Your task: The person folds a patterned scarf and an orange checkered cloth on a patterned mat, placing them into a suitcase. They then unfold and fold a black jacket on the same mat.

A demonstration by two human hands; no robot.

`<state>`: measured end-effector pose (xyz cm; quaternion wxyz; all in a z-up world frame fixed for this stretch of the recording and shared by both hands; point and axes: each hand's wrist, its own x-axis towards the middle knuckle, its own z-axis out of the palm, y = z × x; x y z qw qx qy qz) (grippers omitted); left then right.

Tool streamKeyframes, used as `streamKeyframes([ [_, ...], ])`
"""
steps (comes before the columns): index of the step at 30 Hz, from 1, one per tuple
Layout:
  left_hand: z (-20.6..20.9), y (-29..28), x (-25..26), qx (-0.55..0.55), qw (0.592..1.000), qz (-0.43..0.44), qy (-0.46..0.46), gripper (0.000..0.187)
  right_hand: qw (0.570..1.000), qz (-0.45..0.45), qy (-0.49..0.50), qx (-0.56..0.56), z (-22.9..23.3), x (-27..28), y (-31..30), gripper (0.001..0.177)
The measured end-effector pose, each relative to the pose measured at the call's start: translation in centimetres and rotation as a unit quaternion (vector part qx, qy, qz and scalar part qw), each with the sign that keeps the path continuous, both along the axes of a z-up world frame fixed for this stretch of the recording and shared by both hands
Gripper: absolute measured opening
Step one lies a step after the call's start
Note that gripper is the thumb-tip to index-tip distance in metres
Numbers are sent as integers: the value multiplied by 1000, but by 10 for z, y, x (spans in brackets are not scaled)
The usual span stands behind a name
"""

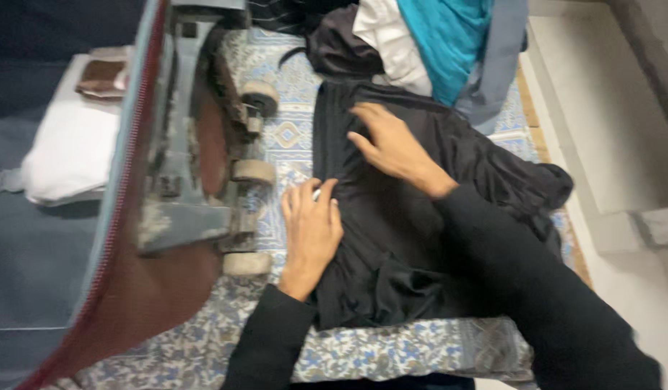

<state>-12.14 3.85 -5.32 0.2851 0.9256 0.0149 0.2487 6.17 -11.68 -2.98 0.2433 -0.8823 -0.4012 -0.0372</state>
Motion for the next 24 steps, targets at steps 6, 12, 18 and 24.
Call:
streamKeyframes([
  [6, -7, 5, -3, -38, 999, 0, 5, 33, 988, 7, -129, -83, -77, 30, 80, 56],
  [12, -5, 6, -3, -51, 998, -2, 26, 33, 993, -7, -96, -64, -78, 28, 80, 56],
  [18, 24, -1, -11, 17, 998, -1, 54, 47, 992, -17, -104, -64, -77, 32, 84, 56],
  [24, 33, -42, -84, 84, 975, -172, 117, 87, 992, -9, -112, -53, -98, 36, 74, 56],
])
